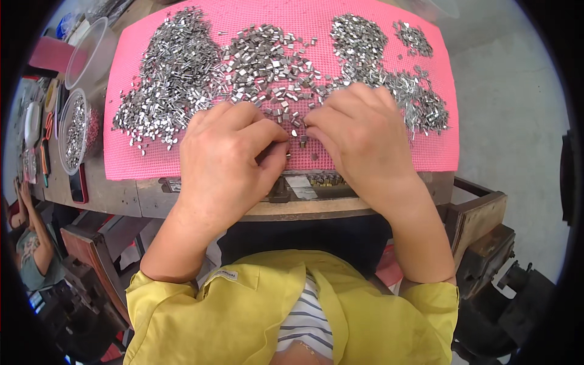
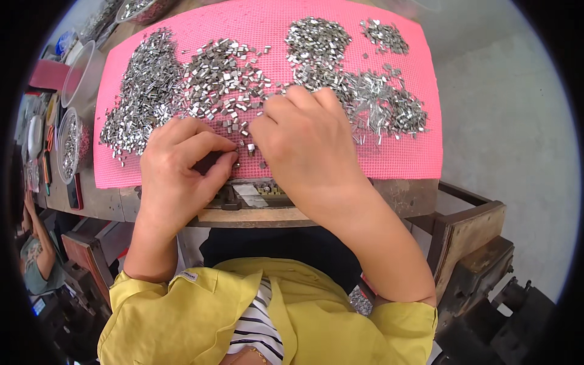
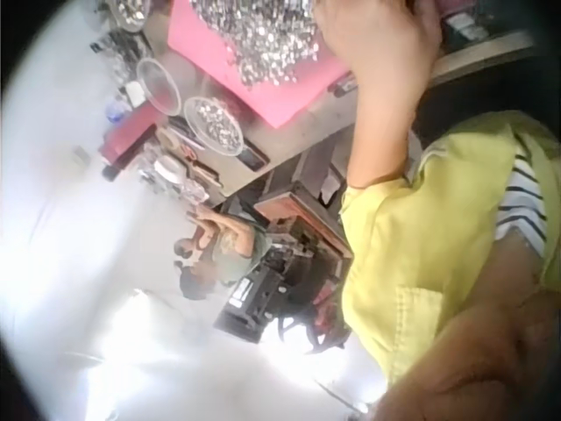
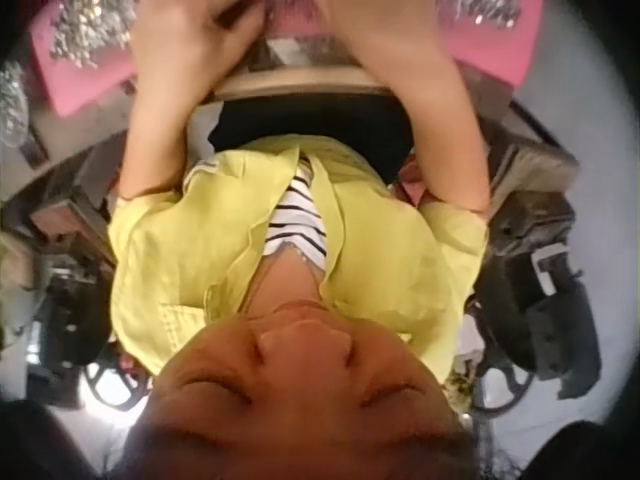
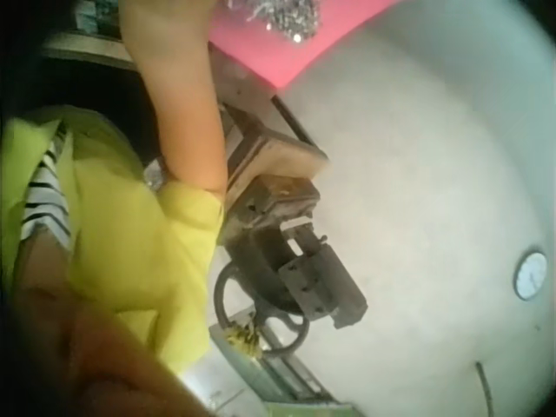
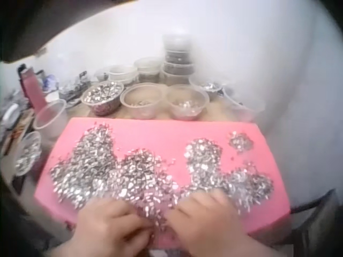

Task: Selecting small metal components and placing them into a strip before processing them with a manual press.

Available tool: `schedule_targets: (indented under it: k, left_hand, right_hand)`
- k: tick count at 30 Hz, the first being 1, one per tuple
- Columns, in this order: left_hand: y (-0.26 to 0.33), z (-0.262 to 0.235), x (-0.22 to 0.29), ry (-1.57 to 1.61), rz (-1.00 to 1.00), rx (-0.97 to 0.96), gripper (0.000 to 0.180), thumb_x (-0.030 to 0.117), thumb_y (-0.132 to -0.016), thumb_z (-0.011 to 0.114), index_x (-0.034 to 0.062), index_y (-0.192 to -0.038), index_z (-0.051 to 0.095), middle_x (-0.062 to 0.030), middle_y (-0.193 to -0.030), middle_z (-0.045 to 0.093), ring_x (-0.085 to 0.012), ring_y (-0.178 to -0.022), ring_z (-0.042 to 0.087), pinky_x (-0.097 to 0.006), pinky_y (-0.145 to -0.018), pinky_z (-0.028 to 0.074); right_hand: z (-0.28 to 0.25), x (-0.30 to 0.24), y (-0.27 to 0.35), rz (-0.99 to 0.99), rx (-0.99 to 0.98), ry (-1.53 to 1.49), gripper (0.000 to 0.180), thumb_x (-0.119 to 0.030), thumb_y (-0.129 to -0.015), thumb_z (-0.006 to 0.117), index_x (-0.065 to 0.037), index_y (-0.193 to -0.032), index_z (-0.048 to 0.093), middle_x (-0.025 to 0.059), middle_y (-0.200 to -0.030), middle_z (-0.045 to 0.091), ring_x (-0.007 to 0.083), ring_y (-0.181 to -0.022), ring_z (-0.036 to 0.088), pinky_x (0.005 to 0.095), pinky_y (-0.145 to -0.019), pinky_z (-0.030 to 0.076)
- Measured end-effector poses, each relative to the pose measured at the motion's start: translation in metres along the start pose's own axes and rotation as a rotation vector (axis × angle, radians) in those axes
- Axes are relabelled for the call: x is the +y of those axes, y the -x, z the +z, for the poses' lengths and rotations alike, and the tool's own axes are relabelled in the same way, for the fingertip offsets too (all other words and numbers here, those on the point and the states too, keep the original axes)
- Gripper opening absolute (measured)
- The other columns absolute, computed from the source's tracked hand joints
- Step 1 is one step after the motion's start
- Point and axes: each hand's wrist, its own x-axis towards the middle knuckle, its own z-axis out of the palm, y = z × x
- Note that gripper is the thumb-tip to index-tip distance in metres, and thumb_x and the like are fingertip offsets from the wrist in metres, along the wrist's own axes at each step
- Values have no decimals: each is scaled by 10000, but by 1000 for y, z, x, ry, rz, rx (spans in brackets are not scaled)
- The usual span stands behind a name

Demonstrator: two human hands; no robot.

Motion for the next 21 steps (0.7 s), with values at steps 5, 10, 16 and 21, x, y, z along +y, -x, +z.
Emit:
schedule_targets:
  k: [5, 10, 16, 21]
  left_hand:
    - [-2, 3, 0, 13, 0, 26, 99, 86, -712, 802, 122, -785, 745, -20, -774, 639, -249, -751, 613, -387, -701, 470]
    - [5, -1, 7, 93, 1, 35, 129, 49, -702, 819, 105, -786, 739, -26, -783, 691, -240, -712, 635, -375, -688, 469]
    - [-2, 15, 49, 213, 225, -3, 215, 30, -669, 835, 111, -852, 756, -24, -858, 711, -216, -771, 657, -358, -706, 446]
    - [-2, 36, 60, 143, 292, 19, 234, 46, -658, 837, 111, -861, 741, -25, -855, 696, -227, -766, 650, -361, -716, 440]
  right_hand:
    - [1, 7, -3, 6, 26, -80, 115, -124, -851, 748, -89, -950, 700, 52, -892, 617, 273, -906, 589, 402, -807, 436]
    - [-27, 14, 25, 120, 96, -281, 82, -41, -889, 697, -72, -963, 680, 82, -937, 649, 306, -893, 598, 401, -827, 445]
    - [-43, 4, 70, 222, 29, -271, 117, -10, -870, 688, -34, -982, 668, 103, -973, 676, 323, -867, 626, 414, -811, 457]
    - [-38, -5, 84, 204, 70, -176, 163, -18, -840, 667, -23, -1003, 665, 103, -967, 677, 312, -891, 646, 415, -801, 464]
